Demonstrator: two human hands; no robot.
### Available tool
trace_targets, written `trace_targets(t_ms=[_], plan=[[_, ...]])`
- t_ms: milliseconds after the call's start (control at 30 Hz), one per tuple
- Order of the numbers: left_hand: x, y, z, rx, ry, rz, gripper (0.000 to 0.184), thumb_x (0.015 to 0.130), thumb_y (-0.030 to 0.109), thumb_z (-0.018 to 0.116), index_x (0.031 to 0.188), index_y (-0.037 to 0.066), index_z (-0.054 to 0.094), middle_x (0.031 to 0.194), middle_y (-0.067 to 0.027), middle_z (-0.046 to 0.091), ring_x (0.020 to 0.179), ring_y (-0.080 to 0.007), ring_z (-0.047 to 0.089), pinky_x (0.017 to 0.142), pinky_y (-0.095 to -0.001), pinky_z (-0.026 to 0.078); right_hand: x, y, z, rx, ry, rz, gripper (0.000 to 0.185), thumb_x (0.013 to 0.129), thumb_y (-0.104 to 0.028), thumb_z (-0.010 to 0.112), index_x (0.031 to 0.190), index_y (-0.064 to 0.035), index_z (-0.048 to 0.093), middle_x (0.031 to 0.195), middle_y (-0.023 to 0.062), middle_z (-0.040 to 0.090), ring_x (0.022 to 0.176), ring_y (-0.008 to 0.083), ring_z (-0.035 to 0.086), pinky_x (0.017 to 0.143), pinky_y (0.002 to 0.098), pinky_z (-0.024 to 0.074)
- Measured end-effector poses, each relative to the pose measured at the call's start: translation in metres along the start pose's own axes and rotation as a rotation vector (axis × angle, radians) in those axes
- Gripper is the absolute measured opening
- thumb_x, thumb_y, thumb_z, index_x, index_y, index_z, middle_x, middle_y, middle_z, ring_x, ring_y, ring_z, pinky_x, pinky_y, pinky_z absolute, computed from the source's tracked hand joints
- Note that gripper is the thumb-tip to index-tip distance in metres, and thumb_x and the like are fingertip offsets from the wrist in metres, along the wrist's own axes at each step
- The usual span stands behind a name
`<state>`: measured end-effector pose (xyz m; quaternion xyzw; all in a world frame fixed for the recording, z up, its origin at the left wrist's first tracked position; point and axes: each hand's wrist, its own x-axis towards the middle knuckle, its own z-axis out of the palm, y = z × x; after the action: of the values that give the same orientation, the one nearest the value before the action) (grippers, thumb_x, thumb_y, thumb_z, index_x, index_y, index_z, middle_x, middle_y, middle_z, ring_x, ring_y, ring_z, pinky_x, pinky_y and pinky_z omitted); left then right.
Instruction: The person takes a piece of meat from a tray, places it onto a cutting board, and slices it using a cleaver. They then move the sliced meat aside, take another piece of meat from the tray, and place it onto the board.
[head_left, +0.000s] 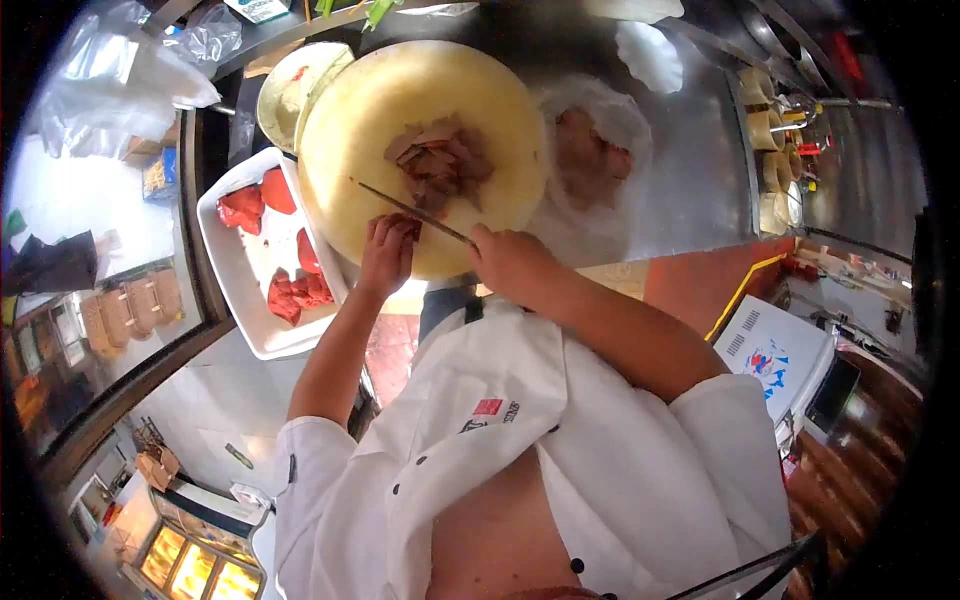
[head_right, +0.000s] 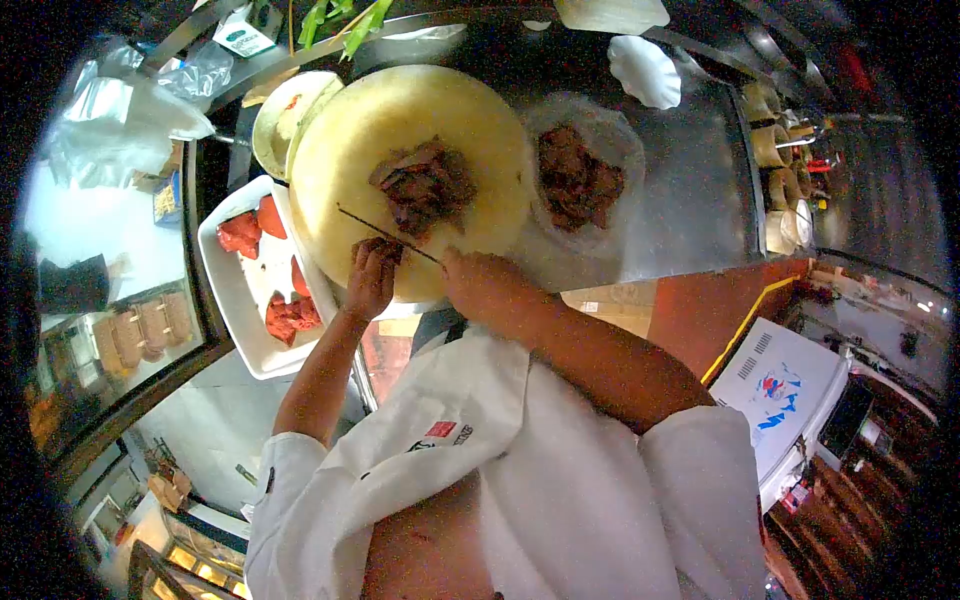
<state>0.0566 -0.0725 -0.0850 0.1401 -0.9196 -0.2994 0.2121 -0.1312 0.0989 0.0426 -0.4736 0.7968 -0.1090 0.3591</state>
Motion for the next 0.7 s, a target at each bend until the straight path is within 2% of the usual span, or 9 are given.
trace_targets(t_ms=[233,300,333,400,567,700], plan=[[-0.002,-0.008,0.005,0.000,0.025,0.043,0.022,0.085,0.000,0.061,0.107,0.001,0.064,0.113,-0.0181,0.064,0.108,-0.0417,0.057,0.097,-0.0494,0.046,-0.009,-0.014,-0.009,0.022,-0.019,0.007,0.026,0.101,-0.027,0.054,0.103,-0.0015,0.055,0.083,0.0257,0.070,0.078,0.0468,0.068,0.072,0.0570,0.0544],[-0.001,-0.010,0.005,0.001,0.024,0.050,0.022,0.085,0.000,0.061,0.106,0.001,0.063,0.113,-0.0182,0.064,0.107,-0.0418,0.057,0.097,-0.0496,0.046,-0.008,-0.019,-0.020,0.014,-0.164,0.030,0.030,0.104,-0.024,0.046,0.115,0.0025,0.055,0.099,0.0293,0.072,0.091,0.0466,0.072,0.082,0.0567,0.0567],[0.000,-0.010,0.005,-0.005,0.032,0.058,0.021,0.084,0.000,0.061,0.105,0.001,0.063,0.113,-0.0184,0.064,0.107,-0.0420,0.057,0.097,-0.0494,0.047,-0.006,-0.017,-0.017,0.012,-0.166,0.029,0.030,0.104,-0.024,0.046,0.115,0.0025,0.055,0.099,0.0293,0.072,0.091,0.0466,0.072,0.082,0.0567,0.0567],[0.001,-0.009,0.004,-0.011,0.041,0.059,0.021,0.084,0.000,0.062,0.104,0.001,0.063,0.114,-0.0186,0.064,0.107,-0.0421,0.057,0.097,-0.0492,0.047,-0.001,-0.011,-0.002,0.027,-0.041,0.024,0.026,0.100,-0.027,0.055,0.103,-0.0012,0.056,0.084,0.0271,0.070,0.082,0.0477,0.069,0.076,0.0579,0.0543],[0.006,-0.005,-0.001,-0.017,0.013,0.019,0.020,0.084,0.000,0.062,0.104,0.002,0.063,0.113,-0.0194,0.063,0.107,-0.0427,0.057,0.096,-0.0481,0.047,0.032,0.001,0.041,0.059,0.043,-0.005,0.027,0.100,-0.029,0.055,0.101,-0.0025,0.058,0.084,0.0261,0.070,0.080,0.0487,0.068,0.075,0.0588,0.0542],[0.006,0.003,-0.003,-0.009,0.013,-0.040,0.020,0.084,0.001,0.062,0.104,0.001,0.063,0.113,-0.0193,0.063,0.107,-0.0426,0.056,0.096,-0.0485,0.047,0.038,-0.001,0.038,0.075,0.139,-0.045,0.027,0.100,-0.030,0.055,0.100,-0.0036,0.058,0.083,0.0250,0.071,0.080,0.0487,0.068,0.074,0.0589,0.0542]])
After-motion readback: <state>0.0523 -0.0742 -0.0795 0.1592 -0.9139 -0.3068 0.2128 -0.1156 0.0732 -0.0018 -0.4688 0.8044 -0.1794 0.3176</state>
